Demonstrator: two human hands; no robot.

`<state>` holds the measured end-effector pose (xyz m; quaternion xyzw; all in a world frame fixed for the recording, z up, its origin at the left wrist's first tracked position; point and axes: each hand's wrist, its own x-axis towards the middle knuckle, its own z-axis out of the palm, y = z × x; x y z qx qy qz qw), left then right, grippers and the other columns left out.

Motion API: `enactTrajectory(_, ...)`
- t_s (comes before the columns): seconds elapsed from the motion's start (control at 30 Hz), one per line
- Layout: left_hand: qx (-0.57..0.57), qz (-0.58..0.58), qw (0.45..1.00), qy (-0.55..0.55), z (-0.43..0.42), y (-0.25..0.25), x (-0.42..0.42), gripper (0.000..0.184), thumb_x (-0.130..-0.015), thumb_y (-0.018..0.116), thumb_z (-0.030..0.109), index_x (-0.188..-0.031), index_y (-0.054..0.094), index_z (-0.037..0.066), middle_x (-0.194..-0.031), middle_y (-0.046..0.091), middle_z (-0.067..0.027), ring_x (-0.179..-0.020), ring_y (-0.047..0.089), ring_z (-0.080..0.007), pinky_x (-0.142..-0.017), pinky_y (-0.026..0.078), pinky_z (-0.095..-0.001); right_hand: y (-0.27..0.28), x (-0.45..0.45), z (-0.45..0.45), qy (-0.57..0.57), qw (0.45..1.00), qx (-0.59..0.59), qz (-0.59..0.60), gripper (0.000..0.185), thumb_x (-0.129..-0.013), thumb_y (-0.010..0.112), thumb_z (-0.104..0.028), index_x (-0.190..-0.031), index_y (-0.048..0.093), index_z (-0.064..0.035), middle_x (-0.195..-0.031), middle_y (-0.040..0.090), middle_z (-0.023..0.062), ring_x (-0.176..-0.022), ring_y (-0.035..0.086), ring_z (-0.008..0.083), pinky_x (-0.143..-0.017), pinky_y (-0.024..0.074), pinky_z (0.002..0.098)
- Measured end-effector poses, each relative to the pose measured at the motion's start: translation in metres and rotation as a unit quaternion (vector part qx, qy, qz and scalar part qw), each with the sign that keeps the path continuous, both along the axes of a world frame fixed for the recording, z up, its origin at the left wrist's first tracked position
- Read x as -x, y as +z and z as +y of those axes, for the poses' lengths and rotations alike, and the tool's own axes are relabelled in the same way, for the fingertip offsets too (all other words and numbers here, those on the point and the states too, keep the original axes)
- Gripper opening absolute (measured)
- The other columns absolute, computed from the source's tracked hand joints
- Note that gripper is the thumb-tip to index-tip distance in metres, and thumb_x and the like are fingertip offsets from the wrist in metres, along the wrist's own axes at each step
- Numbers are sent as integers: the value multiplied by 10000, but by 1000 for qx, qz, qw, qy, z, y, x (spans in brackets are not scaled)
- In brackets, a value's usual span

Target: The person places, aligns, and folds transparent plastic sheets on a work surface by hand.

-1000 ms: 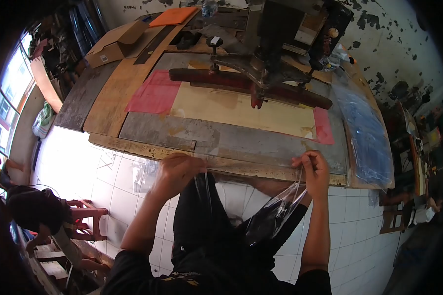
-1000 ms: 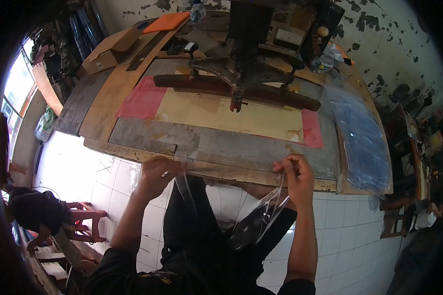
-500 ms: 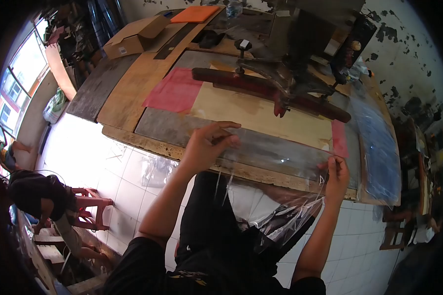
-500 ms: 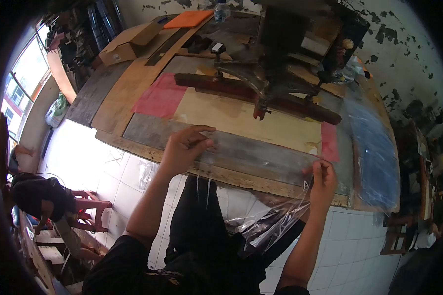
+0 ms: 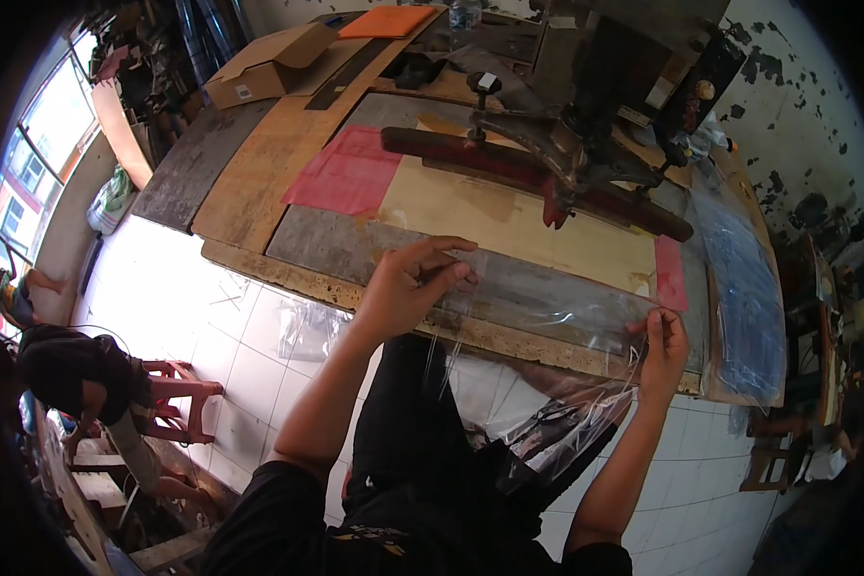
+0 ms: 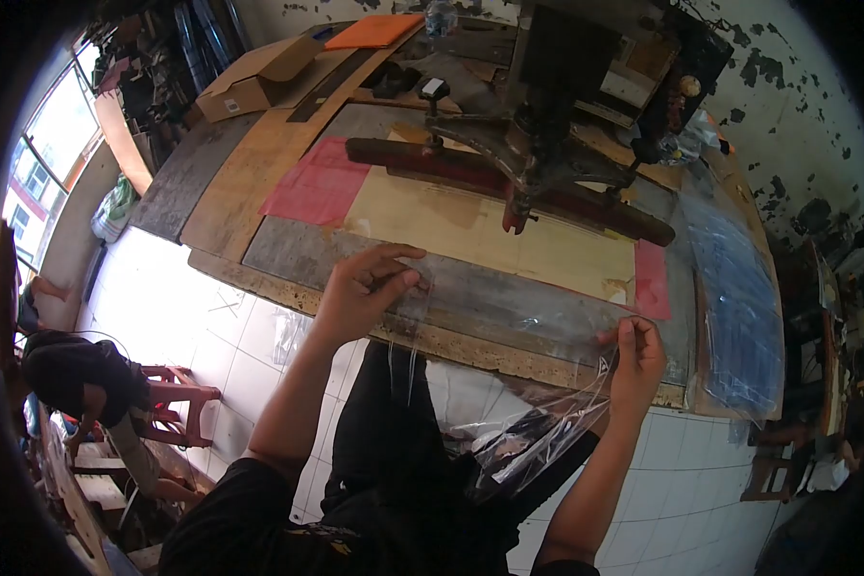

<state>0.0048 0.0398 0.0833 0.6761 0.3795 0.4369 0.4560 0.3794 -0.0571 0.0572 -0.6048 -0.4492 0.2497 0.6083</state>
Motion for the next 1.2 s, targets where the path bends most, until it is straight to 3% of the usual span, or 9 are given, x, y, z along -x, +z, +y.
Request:
enactTrajectory(0.53, 5, -33, 999, 26, -1, -8, 1, 188, -1040, 679, 85, -1175, 731, -36, -1010, 815, -121, -977, 775, -181, -881, 586, -309, 0, -5, -18, 24, 998, -48, 37, 204, -1056, 691, -226, -1052, 685, -22, -953, 743, 51, -879, 642, 117, -852, 469, 267)
enactTrajectory(0.6, -65, 81, 990, 98, -13, -3, 3, 163, -1004, 708, 61, -1152, 753, 12, -1025, 814, -115, -993, 781, -223, -890, 585, -341, -3, -1, -28, 13, 999, -43, -9, 225, -1061, 679, -237, -1061, 663, -12, -990, 733, 75, -951, 668, 153, -927, 490, 300)
enactTrajectory(0.7, -120, 138, 970, 161, -42, -17, 10, 138, -979, 708, 30, -1109, 749, 55, -1053, 812, -108, -1019, 778, -266, -896, 576, -370, -18, 13, -54, 11, 995, -60, -84, 250, -1086, 637, -264, -1059, 626, -15, -1052, 761, 118, -1006, 695, 187, -975, 498, 335)
enactTrajectory(0.8, -240, 47, 955, 169, -54, -47, 8, 99, -987, 676, 10, -1063, 706, 65, -1090, 812, -103, -1060, 772, -284, -909, 560, -396, -45, 14, -62, 35, 979, -95, -178, 259, -1125, 555, -293, -1098, 570, -35, -1116, 779, 168, -1084, 735, 252, -1022, 497, 363)
enactTrajectory(0.9, -337, 106, 914, 200, -55, -73, 7, 159, -1026, 603, -6, -1136, 584, 107, -1110, 814, -78, -1103, 768, -269, -1004, 504, -420, -63, 20, -57, 27, 927, -184, -326, 211, -1154, 445, -286, -1178, 481, -80, -1099, 789, 146, -1141, 749, 302, -1067, 463, 430)
enactTrajectory(0.93, -391, 131, 882, 227, -54, -80, 6, 181, -1044, 580, 4, -1174, 539, 124, -1115, 814, -72, -1115, 767, -267, -1031, 484, -424, -65, 22, -54, 25, 928, -181, -326, 211, -1154, 445, -286, -1178, 481, -80, -1099, 789, 146, -1141, 749, 302, -1067, 463, 430)
enactTrajectory(1.0, -418, 139, 866, 236, -49, -92, 5, 189, -1059, 562, 19, -1195, 503, 135, -1115, 814, -68, -1117, 767, -264, -1037, 476, -424, -67, 31, -45, -63, 883, -228, -406, 248, -1148, 427, -282, -1082, 591, -107, -1095, 815, 37, -1014, 789, 234, -1000, 478, 387)
enactTrajectory(1.17, -465, 146, 833, 261, -42, -99, 2, 175, -1089, 519, 55, -1221, 448, 145, -1099, 814, -54, -1091, 772, -255, -1032, 461, -421, -75, 29, -31, -94, 849, -311, -418, 246, -1152, 403, -289, -1064, 556, -118, -1073, 816, 41, -990, 788, 236, -993, 458, 388)
enactTrajectory(1.2, -457, 139, 840, 257, -43, -96, 2, 179, -1077, 533, 36, -1206, 456, 134, -1065, 811, -70, -1063, 774, -265, -1000, 478, -423, -68, 26, -34, -86, 854, -302, -416, 231, -1150, 423, -276, -1083, 558, -101, -1011, 803, 53, -949, 785, 236, -922, 485, 379)
